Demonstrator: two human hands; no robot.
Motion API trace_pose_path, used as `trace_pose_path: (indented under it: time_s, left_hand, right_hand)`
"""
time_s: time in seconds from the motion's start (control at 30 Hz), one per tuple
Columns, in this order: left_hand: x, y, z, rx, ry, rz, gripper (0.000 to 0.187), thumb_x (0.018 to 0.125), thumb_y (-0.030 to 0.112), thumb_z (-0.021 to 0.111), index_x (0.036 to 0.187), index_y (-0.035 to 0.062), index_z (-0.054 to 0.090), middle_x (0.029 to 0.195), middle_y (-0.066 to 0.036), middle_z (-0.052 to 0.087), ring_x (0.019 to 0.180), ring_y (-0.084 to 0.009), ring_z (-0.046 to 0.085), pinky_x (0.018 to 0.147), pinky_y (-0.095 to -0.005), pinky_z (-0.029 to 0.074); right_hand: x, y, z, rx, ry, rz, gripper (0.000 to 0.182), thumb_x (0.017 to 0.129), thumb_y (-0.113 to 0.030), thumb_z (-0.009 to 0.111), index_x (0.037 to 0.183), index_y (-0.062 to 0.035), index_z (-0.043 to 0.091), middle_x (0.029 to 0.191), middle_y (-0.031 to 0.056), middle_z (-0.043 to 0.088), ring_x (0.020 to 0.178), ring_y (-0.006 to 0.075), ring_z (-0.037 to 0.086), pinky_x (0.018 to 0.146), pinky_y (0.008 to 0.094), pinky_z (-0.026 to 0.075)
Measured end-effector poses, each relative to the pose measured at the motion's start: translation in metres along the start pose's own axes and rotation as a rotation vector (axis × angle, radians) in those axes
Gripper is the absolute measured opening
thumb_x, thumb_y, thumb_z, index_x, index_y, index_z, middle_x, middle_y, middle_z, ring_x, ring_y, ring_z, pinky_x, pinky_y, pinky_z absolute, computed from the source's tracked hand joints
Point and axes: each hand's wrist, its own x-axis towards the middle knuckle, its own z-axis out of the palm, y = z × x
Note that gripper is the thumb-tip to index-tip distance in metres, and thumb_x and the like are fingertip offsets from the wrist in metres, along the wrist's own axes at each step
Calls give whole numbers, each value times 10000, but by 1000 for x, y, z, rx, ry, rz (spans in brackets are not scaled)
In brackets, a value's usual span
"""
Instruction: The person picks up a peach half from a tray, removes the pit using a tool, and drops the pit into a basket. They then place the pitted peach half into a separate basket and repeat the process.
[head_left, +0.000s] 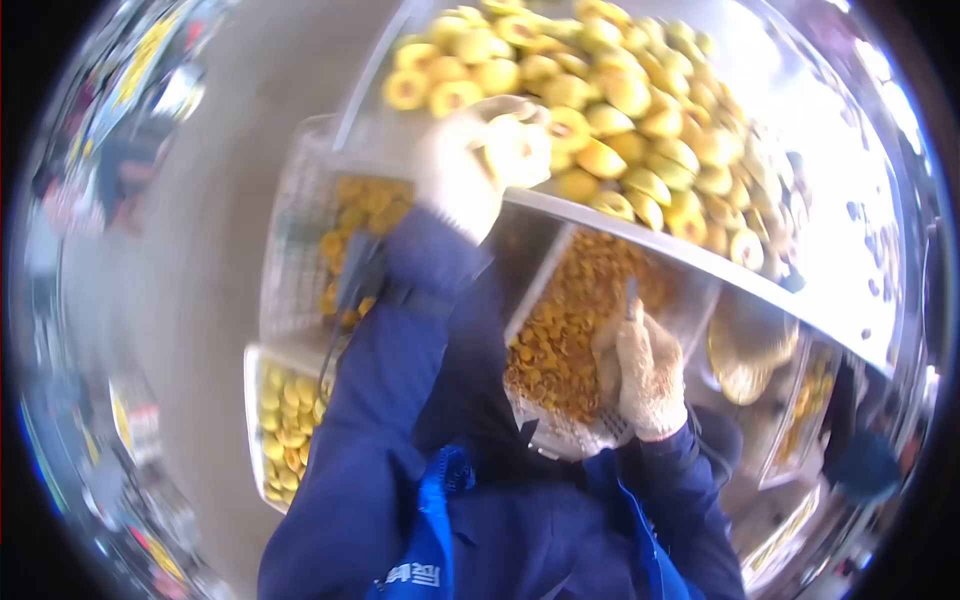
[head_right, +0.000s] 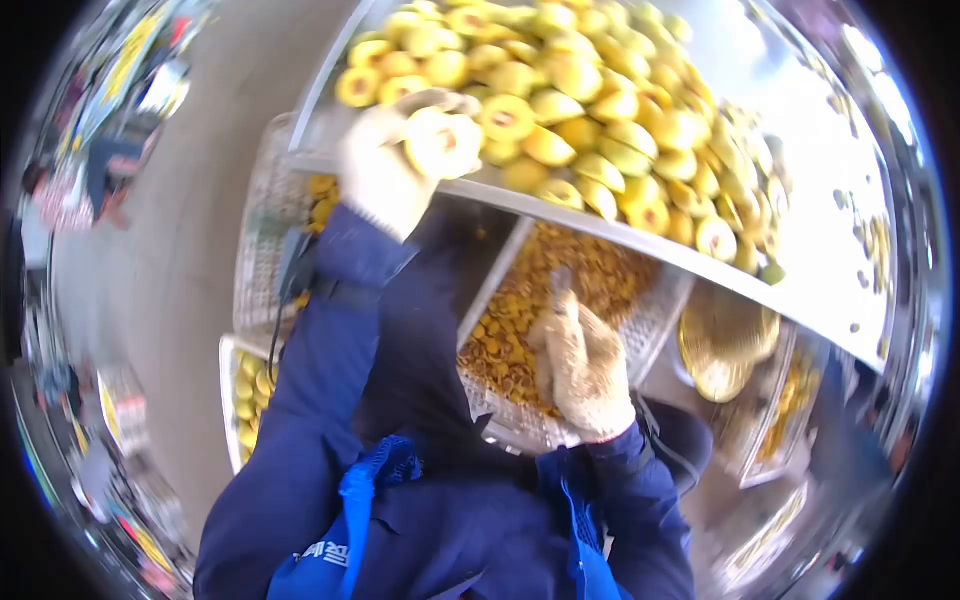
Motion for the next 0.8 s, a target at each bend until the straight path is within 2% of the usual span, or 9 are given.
trace_pose_path:
  time_s: [0.07,0.13,0.2,0.27,0.37,0.43,0.53,0.67,0.8]
  left_hand:
    - [-38,-14,37,-149,-56,-125,443,935,355,583,1108,-28,720,1266,-252,690,1036,-407,698,799,-510,615]
    - [-56,-38,50,-169,-17,-218,478,933,413,577,1104,-8,725,1194,-263,706,971,-418,702,781,-493,602]
    - [-64,-63,58,-75,20,-185,484,931,435,569,1053,-12,711,1085,-263,706,883,-393,697,750,-467,583]
    - [-68,-82,60,-46,10,-171,483,931,436,566,1035,-15,701,1047,-262,704,861,-384,692,742,-458,576]
    - [-75,-90,69,-42,31,-192,448,961,377,557,1057,-37,696,1039,-262,713,875,-367,697,777,-440,579]
    - [-77,-94,68,-98,-15,-182,371,1022,262,550,1096,-71,697,1057,-261,728,914,-340,712,845,-418,591]
    - [-83,-104,73,182,34,-6,323,1043,193,547,1104,-84,703,1044,-251,742,883,-293,727,813,-386,600]
    - [-86,-115,53,687,-30,143,407,1044,276,501,1210,-66,645,1096,-266,724,916,-379,708,814,-455,591]
    - [-83,-120,48,373,77,57,303,1050,178,584,1104,-92,709,998,-209,756,848,-256,716,781,-355,586]
  right_hand:
    - [-2,-17,-1,-15,29,120,345,1152,-303,568,1016,-7,682,677,47,616,543,139,583,513,309,435]
    - [0,6,-9,-300,-40,-339,209,1056,-120,664,1212,19,682,900,144,675,690,294,672,573,418,507]
    - [5,9,-5,-426,25,-491,220,1030,-94,685,1220,19,683,931,174,675,725,368,684,579,466,508]
    - [13,14,0,-382,160,-441,149,1037,-154,702,1056,-6,694,793,187,624,668,421,655,554,501,474]
    - [24,27,-2,-397,236,-528,178,1041,-187,705,964,-30,675,713,193,576,629,441,630,547,511,461]
    - [25,26,-5,-438,197,-535,138,1032,-160,698,1089,-37,720,770,163,587,640,395,642,541,499,466]
    - [27,27,-5,-587,192,-614,269,1025,-139,683,1272,-36,716,799,131,572,637,346,632,529,476,469]
    - [30,45,-4,-741,182,-686,446,1014,-119,666,1452,-34,650,801,106,543,625,306,608,512,454,460]
    - [35,56,-2,-724,160,-708,491,1007,-117,668,1490,-38,630,802,103,540,624,300,602,505,454,451]
